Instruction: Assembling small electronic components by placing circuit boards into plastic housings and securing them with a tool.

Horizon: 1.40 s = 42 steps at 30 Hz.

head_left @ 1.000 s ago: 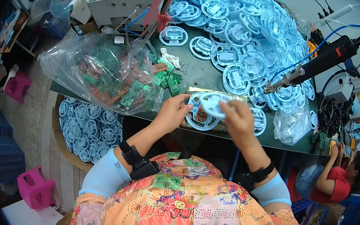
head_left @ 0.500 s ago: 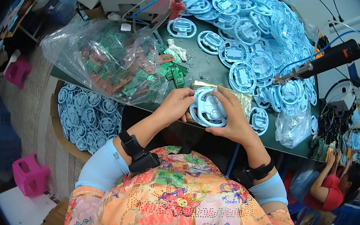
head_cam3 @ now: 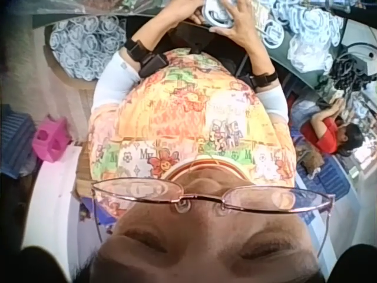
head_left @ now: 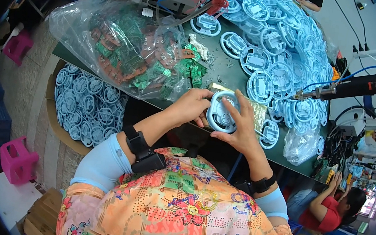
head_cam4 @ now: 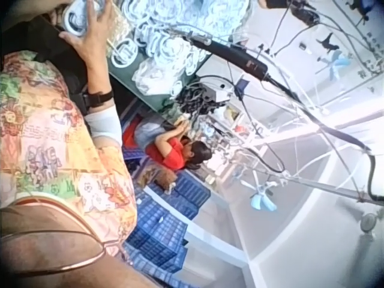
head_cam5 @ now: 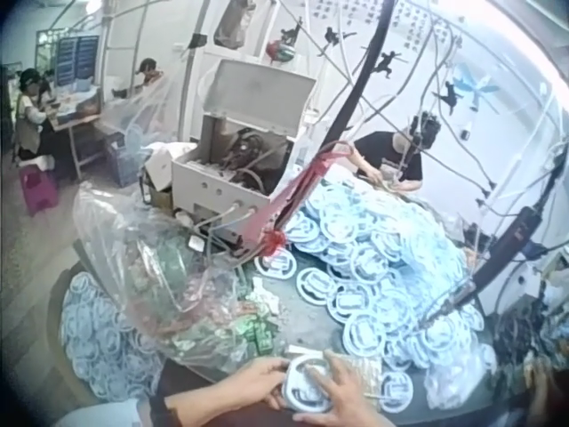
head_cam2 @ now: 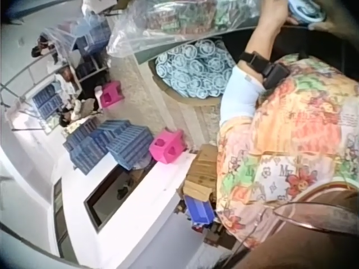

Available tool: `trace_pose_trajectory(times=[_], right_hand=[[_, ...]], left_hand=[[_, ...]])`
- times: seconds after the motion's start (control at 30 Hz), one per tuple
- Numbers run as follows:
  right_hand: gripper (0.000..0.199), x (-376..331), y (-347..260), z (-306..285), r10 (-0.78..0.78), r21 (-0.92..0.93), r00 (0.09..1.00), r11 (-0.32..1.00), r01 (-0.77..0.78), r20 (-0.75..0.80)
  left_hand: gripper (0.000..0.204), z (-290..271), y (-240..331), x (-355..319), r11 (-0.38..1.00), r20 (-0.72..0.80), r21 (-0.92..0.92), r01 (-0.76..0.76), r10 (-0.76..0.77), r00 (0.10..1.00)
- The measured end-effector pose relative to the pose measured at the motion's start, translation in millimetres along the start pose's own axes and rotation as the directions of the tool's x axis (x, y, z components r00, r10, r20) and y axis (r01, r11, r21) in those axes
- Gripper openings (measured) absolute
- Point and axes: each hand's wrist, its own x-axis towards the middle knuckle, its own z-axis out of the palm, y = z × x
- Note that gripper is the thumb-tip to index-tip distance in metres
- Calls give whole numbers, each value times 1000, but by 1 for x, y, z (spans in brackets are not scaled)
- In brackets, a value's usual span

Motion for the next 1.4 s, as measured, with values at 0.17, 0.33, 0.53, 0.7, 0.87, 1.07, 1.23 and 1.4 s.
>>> trace_pose_trajectory(times=[0.17, 0.33, 0.53, 0.7, 0.87, 1.07, 1.23, 1.4], right_hand=[[94, 0, -5, 5, 22, 7, 1000, 1000, -22, -14], [93, -6, -4, 10, 5, 40, 996, 999, -2, -89], [93, -8, -5, 11, 18, 18, 992, 1000, -16, -122], [93, -9, -5, 13, 19, -1, 992, 1000, -20, -124], [92, -9, -6, 15, 11, -25, 990, 1000, -14, -141], [91, -10, -5, 15, 10, -35, 989, 999, -15, -148], [91, -9, -6, 16, -12, -135, 995, 991, -1, -98], [92, -9, -6, 19, -14, -184, 1000, 983, 9, -27]], left_hand=[[43, -2, 0, -2, 1000, 24, -26, -16, 16, 1000], [43, -2, 1, -1, 1000, 10, 8, -11, 11, 1000], [40, -1, 0, 0, 1000, -4, 19, -12, 12, 1000], [38, -1, -3, -1, 999, -11, 19, -27, 27, 1000], [38, 0, -2, -1, 1000, -14, 17, -20, 20, 1000], [38, 2, -1, -1, 999, -20, 25, -30, 30, 999], [37, -3, -1, 1, 1000, 0, -8, 12, -12, 1000], [36, -4, -4, 4, 998, -31, 52, 21, -19, 999]])
